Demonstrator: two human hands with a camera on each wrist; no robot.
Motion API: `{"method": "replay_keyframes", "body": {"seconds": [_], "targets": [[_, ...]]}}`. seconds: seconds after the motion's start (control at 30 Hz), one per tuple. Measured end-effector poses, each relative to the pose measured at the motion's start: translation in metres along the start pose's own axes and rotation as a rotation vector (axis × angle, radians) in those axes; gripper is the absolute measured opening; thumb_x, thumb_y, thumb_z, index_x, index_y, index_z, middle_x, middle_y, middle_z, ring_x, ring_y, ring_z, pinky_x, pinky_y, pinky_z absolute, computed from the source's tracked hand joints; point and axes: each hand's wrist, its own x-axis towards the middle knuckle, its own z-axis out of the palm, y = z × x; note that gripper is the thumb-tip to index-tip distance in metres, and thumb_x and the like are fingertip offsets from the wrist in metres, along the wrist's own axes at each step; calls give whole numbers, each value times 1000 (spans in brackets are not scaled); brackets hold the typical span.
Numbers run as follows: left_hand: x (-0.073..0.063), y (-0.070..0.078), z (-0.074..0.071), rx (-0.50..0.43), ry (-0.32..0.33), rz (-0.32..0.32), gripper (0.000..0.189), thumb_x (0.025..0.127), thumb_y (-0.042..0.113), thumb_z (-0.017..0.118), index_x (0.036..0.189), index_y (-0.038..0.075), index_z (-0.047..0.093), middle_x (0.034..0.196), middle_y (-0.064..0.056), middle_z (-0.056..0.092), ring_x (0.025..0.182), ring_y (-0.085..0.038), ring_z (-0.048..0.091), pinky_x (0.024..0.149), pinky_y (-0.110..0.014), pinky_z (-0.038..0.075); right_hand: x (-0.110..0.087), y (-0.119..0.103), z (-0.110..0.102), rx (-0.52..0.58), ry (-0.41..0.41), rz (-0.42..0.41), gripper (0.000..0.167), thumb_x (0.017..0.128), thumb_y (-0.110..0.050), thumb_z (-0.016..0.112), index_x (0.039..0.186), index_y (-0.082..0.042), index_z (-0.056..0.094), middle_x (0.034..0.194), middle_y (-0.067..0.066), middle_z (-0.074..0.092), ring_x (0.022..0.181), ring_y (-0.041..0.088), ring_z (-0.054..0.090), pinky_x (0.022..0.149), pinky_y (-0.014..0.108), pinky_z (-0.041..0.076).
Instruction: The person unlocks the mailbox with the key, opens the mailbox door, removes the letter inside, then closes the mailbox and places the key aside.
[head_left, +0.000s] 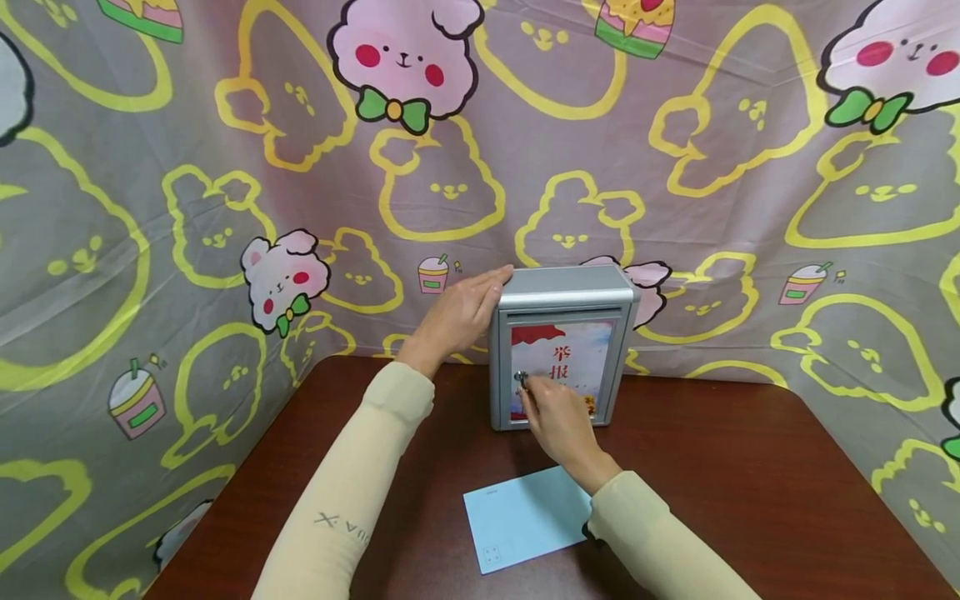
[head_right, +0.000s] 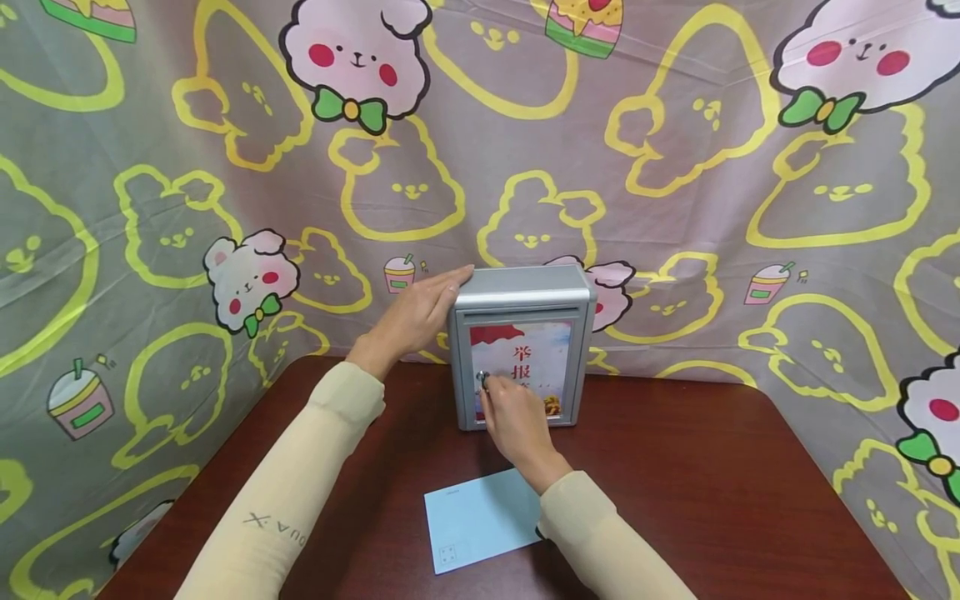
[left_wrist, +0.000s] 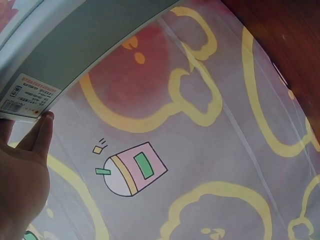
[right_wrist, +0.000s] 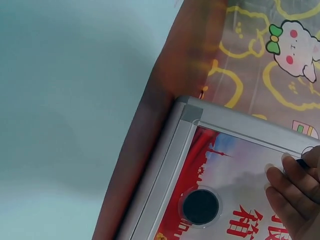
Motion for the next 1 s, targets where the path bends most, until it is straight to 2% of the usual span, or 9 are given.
{"method": "replay_keyframes", "body": {"seconds": [0.37, 0.8, 1.0], "targets": [[0, 2, 0, 0, -13, -8, 50, 113, 34, 29, 156, 15, 45, 159, 5, 43, 147, -12, 40, 121, -31, 30, 1, 0, 0, 6, -6, 6, 14, 97, -11, 70, 84, -9, 65, 68, -2, 56, 57, 12, 52, 52, 27, 43], [-1, 2, 0, -1, -6, 0, 50, 113, 34, 29, 155, 13, 46, 159, 4, 44, 146, -14, 41, 121, -32, 31, 1, 0, 2, -11, 3, -8, 13, 97, -12, 70, 86, -8, 66, 69, -1, 59, 58, 14, 55, 52, 28, 45], [-1, 2, -1, 2, 5, 3, 50, 113, 34, 30, 155, 14, 47, 159, 4, 45, 146, -13, 41, 121, -32, 31, 1, -1, 3, -35, 22, -33, 10, 96, -11, 72, 88, -6, 68, 72, 2, 63, 60, 18, 62, 54, 31, 51]]}}
